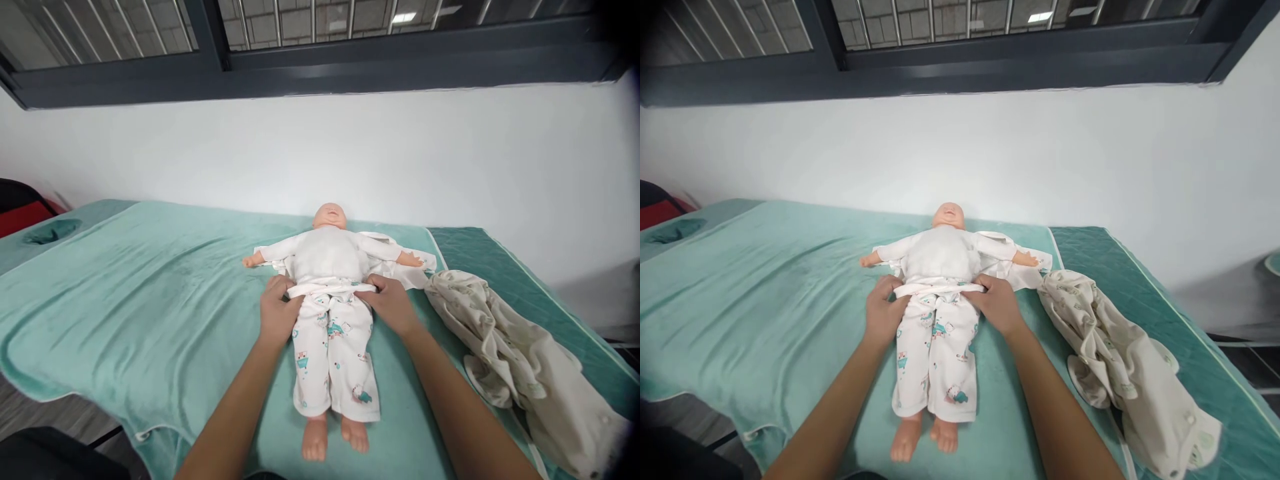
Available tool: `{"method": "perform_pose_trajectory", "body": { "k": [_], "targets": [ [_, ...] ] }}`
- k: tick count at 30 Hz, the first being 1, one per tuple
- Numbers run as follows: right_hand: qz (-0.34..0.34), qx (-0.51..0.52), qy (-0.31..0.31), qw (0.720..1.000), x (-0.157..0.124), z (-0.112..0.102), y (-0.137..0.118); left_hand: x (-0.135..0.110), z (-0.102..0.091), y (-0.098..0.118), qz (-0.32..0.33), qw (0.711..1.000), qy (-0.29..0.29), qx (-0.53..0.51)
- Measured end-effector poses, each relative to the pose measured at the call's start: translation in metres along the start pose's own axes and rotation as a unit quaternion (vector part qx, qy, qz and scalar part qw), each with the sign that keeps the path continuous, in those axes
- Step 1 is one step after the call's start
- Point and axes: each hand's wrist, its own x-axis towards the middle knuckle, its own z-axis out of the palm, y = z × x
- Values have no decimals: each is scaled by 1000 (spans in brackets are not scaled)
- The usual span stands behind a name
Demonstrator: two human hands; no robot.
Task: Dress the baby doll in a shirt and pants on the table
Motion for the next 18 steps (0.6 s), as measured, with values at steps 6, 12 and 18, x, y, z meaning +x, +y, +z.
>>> {"method": "perform_pose_trajectory", "body": {
  "k": [6,12,18],
  "targets": [
    [-19,2,68,998,1,12,-13,8,12,-1,-63,997,-35,-38],
    [-12,-15,133,991,22,20,-16,43,35,-8,-60,997,-11,-45],
    [-16,-25,105,994,25,21,-8,10,16,6,3,999,-43,4]
  ]
}}
